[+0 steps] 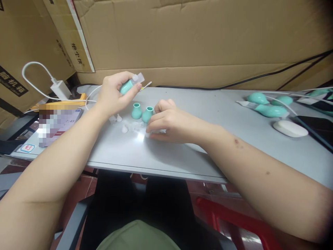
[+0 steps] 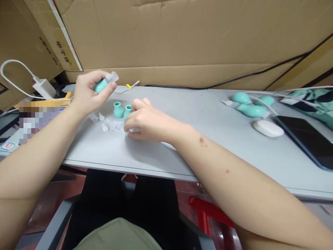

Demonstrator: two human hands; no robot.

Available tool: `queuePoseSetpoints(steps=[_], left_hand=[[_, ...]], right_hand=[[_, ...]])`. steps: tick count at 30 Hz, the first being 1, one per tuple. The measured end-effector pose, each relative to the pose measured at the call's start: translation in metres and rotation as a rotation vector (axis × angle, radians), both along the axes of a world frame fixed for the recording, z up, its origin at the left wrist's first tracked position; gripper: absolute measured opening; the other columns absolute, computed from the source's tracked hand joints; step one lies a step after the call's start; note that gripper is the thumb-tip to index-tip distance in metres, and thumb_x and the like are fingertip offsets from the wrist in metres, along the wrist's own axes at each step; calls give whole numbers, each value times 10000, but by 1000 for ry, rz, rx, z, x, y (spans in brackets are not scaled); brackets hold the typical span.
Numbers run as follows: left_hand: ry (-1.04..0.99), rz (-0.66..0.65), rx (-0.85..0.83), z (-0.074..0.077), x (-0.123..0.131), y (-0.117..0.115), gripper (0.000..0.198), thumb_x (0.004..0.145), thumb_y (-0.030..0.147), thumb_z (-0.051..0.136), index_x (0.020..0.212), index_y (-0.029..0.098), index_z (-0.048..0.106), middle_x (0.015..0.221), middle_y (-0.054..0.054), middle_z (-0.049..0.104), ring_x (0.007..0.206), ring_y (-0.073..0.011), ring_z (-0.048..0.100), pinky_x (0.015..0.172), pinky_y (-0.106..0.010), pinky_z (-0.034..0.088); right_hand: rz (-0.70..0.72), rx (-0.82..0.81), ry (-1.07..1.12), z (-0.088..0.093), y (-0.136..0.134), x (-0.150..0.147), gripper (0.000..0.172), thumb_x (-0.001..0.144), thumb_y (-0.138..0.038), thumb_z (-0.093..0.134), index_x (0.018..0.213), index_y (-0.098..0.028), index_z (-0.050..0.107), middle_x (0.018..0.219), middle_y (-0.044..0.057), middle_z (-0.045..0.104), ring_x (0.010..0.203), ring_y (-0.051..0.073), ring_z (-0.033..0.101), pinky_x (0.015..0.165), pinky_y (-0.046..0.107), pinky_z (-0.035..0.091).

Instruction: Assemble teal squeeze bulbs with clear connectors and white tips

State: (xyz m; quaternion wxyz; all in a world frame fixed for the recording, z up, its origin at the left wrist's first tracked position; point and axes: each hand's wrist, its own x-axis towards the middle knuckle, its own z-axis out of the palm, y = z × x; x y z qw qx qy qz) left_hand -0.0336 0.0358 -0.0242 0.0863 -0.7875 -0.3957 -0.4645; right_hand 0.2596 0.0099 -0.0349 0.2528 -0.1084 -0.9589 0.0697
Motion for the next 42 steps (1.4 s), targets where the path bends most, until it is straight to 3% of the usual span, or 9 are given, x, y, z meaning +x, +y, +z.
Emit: queuePoseSetpoints(steps=[2,5,8,12,16,22,28,37,42], left_hand=[[4,-43,-23,1,3,-4,592,1209,784,604,1139,243,835,1033,-72,878,914,-223,778,882,-386,644],[2,-94,-52,2,6,-10,539,1199,732,637,1149,242,856,1076,-81,903,924,-225,789,901,-389,659],[22,-124,-70,2,8,-12,515,1180,720,655,1134,249,857,1070,-74,909,919,-226,796,906,-397,662],[42,-172,-65,2,6,-12,477,1165,695,691,1110,252,859,1020,-55,900,872,-211,796,855,-378,644],[58,-201,-41,2,3,-10,457,1167,672,705,1126,248,871,1037,-57,909,885,-211,814,855,-363,647],[126,-263,20,4,4,-12,353,1142,547,749,1178,231,902,1047,-66,921,891,-207,831,872,-351,642],[205,-243,-69,8,9,-17,407,1128,602,702,1164,246,896,938,-58,871,842,-224,784,846,-374,624],[202,-204,-111,5,16,-21,353,1118,546,675,1165,262,880,1055,-63,911,914,-247,812,879,-393,635],[217,-208,-131,5,16,-21,287,1113,487,694,1125,255,863,1057,-54,910,922,-243,822,886,-386,637]], right_hand=[[43,-70,-35,7,0,2,227,1078,-132,834,914,-286,859,876,1,869,997,273,557,993,507,416],[-13,-341,220,18,8,9,97,1049,-328,970,964,-315,926,869,25,844,1004,292,666,957,499,538],[-43,-727,511,20,26,16,368,900,-581,1147,926,-303,908,936,38,878,869,272,765,829,477,624],[-8,-873,609,10,50,20,499,735,-674,1227,925,-318,934,906,7,868,817,223,781,837,452,689],[-33,-868,656,3,56,18,524,760,-698,1192,1129,-377,1005,1077,1,931,977,250,856,959,494,746],[-51,-835,632,4,48,14,466,834,-685,1141,1119,-341,1012,1053,37,945,997,275,872,910,481,760],[-109,-786,683,5,43,9,461,865,-680,1114,1146,-332,1000,1061,38,941,964,262,860,952,483,759],[-210,-499,691,4,27,3,333,1089,-643,937,1155,-320,985,1120,64,937,1032,285,889,993,507,775],[-210,-296,596,1,26,6,263,1061,-564,973,1209,-349,1007,1174,64,957,1070,317,873,1067,552,723]])
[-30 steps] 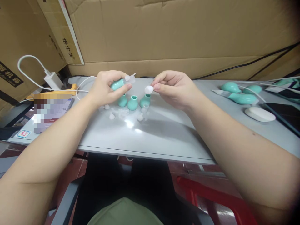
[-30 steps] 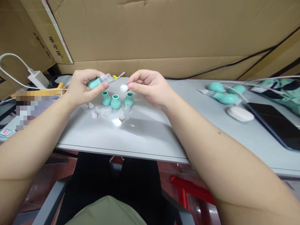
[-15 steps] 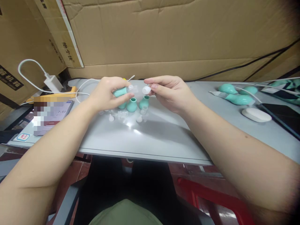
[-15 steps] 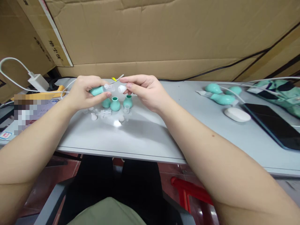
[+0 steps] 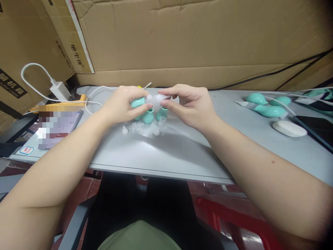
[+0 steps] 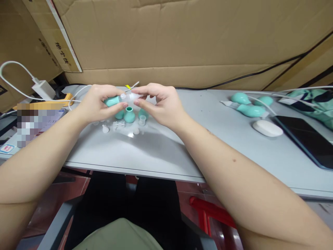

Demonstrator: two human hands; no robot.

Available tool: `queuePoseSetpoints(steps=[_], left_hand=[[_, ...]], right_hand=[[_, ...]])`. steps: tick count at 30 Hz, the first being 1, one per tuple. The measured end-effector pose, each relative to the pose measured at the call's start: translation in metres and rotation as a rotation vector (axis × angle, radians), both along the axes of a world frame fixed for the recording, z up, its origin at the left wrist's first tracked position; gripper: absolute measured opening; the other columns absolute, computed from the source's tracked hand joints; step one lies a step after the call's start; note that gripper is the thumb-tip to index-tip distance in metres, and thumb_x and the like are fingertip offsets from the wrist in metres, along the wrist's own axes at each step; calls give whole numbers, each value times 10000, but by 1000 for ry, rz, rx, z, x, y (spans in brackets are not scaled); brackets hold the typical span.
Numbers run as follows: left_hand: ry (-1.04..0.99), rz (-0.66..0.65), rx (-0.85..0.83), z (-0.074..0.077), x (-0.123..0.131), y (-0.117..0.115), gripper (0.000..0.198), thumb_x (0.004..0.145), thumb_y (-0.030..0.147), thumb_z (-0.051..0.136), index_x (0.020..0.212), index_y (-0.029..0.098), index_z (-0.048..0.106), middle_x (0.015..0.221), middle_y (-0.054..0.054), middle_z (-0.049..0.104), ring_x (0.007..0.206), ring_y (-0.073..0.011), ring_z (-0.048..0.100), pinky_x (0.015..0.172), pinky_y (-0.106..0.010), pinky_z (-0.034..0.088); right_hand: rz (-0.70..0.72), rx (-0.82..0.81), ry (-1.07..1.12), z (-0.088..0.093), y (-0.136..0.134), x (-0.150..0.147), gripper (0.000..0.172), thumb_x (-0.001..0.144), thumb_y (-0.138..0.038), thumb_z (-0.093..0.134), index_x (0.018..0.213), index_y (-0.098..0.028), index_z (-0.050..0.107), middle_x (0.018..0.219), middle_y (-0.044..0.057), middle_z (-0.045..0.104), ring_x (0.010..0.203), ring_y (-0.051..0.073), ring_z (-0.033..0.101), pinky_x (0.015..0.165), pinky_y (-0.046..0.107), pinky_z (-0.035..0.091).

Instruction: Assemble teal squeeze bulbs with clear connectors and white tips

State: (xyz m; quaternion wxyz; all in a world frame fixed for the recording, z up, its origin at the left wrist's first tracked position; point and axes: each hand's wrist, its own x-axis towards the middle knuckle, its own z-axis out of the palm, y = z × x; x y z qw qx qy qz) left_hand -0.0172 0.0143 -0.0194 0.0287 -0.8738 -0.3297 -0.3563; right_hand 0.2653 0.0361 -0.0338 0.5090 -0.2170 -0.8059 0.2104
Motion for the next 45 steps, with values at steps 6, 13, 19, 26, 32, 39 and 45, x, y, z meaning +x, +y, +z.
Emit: queuePoseSetpoints(steps=[6,13,19,26,32,39,45], left_hand=[[-8,-40,-17,0,2,-2,309,1123,483,668,1126,267,888,1030,-47,919,892,-235,820,854,-371,621],[30,-53,-3,1,0,-2,306,1137,472,674,1097,263,894,1075,-45,938,938,-236,847,860,-373,609],[41,-70,-16,1,-1,-2,312,1150,470,676,1108,261,903,1099,-48,936,961,-239,846,877,-375,608],[92,-5,-3,1,1,-5,333,1172,473,653,1142,269,914,977,-47,874,929,-246,814,839,-378,581],[124,37,28,2,1,-6,332,1159,497,669,1112,280,916,924,-47,833,930,-261,799,776,-380,533],[97,-27,-5,3,0,-6,308,1166,449,669,1147,283,927,954,-40,855,921,-242,804,815,-375,559],[84,-27,-9,5,0,-9,305,1177,474,683,1154,288,923,942,-40,842,900,-242,793,811,-378,554]], right_hand=[[-84,215,-160,-4,7,5,243,1126,-517,875,1295,-396,1002,1113,48,951,1040,333,848,1079,588,678],[-122,367,-295,0,8,10,279,1222,-521,753,1266,-374,986,994,65,895,922,314,770,998,570,607],[-162,425,-359,2,4,9,364,1283,-527,661,1273,-335,971,931,63,815,907,287,732,966,514,586],[-154,467,-408,7,0,10,435,1311,-530,587,1258,-316,963,903,59,773,906,280,714,932,495,567],[-158,451,-425,6,0,10,409,1303,-521,606,1224,-311,948,842,44,713,847,270,666,899,482,540],[-230,527,-539,13,-2,15,392,1294,-565,642,1325,-302,931,1096,120,862,1053,350,714,994,553,537],[-286,614,-601,16,-5,15,525,1343,-564,458,1267,-300,906,1045,107,846,998,336,698,938,553,522]])
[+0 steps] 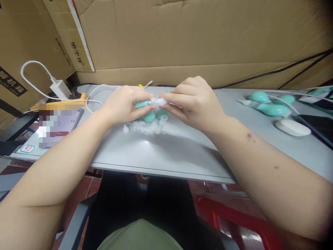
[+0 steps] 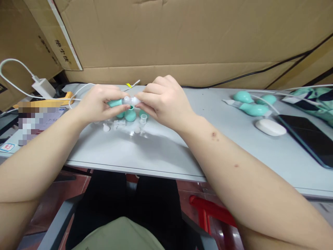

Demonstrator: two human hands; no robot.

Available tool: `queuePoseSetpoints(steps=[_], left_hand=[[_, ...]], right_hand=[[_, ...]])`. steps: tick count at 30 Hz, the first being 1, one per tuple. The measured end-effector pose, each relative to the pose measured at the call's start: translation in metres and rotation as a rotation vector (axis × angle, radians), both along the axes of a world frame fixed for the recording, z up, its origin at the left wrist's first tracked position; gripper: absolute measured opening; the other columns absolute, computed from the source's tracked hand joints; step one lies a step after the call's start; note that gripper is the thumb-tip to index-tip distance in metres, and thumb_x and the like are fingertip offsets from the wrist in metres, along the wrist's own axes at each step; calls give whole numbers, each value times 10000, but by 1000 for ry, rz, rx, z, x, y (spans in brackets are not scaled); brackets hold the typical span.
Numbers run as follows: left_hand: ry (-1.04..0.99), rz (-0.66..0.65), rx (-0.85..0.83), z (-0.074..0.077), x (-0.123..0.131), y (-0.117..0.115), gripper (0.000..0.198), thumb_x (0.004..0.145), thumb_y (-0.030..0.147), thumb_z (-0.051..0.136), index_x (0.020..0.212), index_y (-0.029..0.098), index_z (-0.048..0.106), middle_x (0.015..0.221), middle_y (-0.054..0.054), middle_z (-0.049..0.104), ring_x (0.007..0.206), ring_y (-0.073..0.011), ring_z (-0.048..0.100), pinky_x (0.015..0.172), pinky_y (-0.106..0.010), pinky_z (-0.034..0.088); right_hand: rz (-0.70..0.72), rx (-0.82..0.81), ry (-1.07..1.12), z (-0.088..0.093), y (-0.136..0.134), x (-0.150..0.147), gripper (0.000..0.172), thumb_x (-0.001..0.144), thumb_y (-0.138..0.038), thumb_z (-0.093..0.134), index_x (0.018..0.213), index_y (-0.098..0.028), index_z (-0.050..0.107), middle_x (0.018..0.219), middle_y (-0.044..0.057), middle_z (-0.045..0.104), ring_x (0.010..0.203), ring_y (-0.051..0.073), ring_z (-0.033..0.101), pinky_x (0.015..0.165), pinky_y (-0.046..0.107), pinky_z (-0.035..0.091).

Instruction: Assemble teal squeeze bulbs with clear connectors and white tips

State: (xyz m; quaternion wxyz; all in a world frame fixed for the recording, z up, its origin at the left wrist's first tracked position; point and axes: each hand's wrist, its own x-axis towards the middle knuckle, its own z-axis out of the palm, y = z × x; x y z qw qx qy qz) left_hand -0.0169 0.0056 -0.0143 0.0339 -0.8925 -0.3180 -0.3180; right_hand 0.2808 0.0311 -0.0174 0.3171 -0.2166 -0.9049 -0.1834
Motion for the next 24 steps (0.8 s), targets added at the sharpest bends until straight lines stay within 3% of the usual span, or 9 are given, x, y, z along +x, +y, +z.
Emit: queuePoseSetpoints(steps=[2,10,15,24], left_hand=[[12,3,22,0,-1,0,298,1171,475,690,1132,287,919,917,-37,824,886,-241,786,791,-376,536],[95,61,104,0,-2,-2,291,1166,471,686,1125,299,917,845,-19,761,817,-230,756,695,-361,435],[136,82,151,-1,0,-3,343,1200,525,649,1156,310,912,842,-25,758,837,-241,767,699,-371,448],[199,104,207,-1,1,0,401,1192,580,564,1058,308,827,808,-54,706,834,-274,751,710,-419,463]], right_hand=[[37,79,-5,-3,4,1,534,1353,-555,447,1219,-273,880,968,88,817,936,313,680,886,529,502],[28,3,-96,-4,5,3,502,1332,-497,472,1135,-249,862,870,74,744,868,277,594,875,477,445],[70,-24,-96,-3,5,3,519,1320,-495,470,1051,-228,824,873,82,739,853,271,582,859,472,431],[120,-228,-25,-2,0,-1,491,1281,-503,540,878,-263,687,810,56,676,837,270,591,890,494,497]])
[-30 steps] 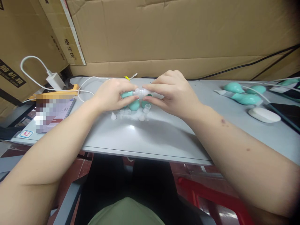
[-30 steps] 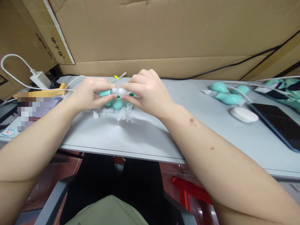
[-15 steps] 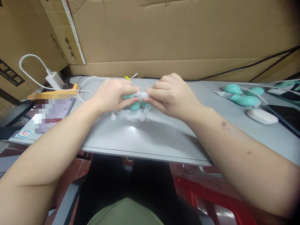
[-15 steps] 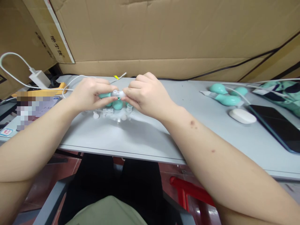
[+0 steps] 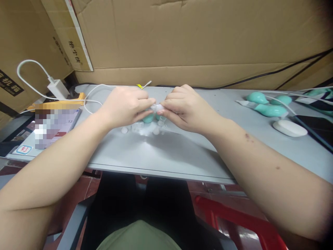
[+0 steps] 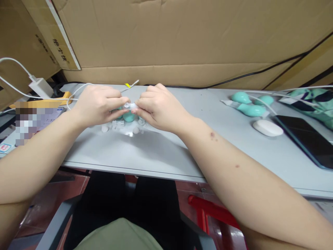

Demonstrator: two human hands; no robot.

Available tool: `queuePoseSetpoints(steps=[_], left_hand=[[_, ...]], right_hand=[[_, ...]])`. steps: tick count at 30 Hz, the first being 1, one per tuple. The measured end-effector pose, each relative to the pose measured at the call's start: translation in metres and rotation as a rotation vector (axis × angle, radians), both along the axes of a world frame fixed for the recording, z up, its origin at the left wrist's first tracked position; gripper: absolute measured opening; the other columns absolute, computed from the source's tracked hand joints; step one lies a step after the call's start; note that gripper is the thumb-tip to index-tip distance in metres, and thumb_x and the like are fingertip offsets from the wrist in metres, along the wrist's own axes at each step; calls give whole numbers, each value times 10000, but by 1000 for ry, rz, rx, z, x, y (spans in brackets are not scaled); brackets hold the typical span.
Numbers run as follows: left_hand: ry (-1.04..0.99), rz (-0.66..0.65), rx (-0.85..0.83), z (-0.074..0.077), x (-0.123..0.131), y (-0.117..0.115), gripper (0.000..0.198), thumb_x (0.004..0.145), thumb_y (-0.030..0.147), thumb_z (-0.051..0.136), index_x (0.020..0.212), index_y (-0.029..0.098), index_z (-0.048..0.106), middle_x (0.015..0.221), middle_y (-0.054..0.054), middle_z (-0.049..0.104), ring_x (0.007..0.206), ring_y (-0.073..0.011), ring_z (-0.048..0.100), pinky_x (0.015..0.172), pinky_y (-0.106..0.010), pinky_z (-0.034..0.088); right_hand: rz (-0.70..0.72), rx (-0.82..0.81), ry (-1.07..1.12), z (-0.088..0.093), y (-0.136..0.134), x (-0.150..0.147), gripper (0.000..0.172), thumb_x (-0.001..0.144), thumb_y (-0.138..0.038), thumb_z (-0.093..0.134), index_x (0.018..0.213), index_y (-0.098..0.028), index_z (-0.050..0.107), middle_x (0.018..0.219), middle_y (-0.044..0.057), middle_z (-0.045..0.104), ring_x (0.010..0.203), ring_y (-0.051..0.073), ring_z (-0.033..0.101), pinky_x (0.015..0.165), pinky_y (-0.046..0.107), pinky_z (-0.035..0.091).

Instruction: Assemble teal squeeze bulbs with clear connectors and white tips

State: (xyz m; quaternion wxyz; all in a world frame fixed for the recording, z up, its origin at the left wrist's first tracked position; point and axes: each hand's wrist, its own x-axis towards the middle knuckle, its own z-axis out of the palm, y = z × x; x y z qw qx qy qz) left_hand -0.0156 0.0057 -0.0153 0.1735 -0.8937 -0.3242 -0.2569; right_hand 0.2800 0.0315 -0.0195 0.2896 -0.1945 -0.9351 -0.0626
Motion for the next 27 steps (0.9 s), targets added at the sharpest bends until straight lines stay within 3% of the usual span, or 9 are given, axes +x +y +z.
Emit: queuePoseSetpoints(steps=[4,8,11,13,15,17,20,27], left_hand=[[-16,16,20,-1,4,-2,414,1201,563,542,1033,302,816,818,-57,710,841,-278,747,723,-426,467],[-189,-43,-122,-1,10,-3,392,1182,572,610,1000,277,794,856,-52,756,850,-253,741,763,-417,537],[-412,-42,-220,1,5,5,395,1187,597,643,1070,259,811,997,-55,836,936,-238,774,878,-414,624],[-548,32,-237,2,-4,15,429,1199,636,647,1097,255,814,1058,-57,859,1010,-247,797,939,-427,657],[-654,84,-247,2,-17,26,465,1181,689,680,1059,261,816,1029,-55,860,1031,-262,806,930,-438,672],[-687,90,-330,1,-29,35,433,1110,685,780,1067,260,850,1067,-59,882,1033,-275,820,914,-448,693],[-710,111,-388,-4,-42,44,314,1032,546,854,1097,241,884,1128,-88,904,1011,-280,823,896,-459,714],[-595,274,-321,-19,-57,66,220,950,405,909,961,209,809,875,-61,782,844,-232,713,878,-455,695]], right_hand=[[13,-36,83,-7,4,-4,500,1283,-534,551,888,-264,694,775,36,651,821,259,597,891,487,500],[8,-109,239,-10,3,-14,432,1249,-560,649,949,-275,771,831,50,733,846,276,675,924,507,566],[-66,-115,381,-6,-2,-17,316,1220,-564,716,1242,-286,866,1046,105,841,988,337,773,1007,577,639],[-117,-89,436,-5,-2,-14,375,1212,-550,728,1458,-293,846,1180,141,866,1086,384,803,1065,638,664],[-155,-77,448,-5,2,-8,408,1212,-542,729,1540,-316,818,1223,152,875,1121,405,809,1092,670,676],[-174,-80,430,-7,9,-2,365,1211,-545,734,1505,-346,822,1203,142,883,1114,401,808,1094,665,684],[-138,-61,403,-10,15,0,303,1219,-526,713,1427,-335,826,1171,124,878,1074,380,815,1080,648,684],[-107,-83,299,-7,5,-8,163,1157,-373,717,1251,-306,832,1128,105,889,1052,348,801,1089,613,645]])
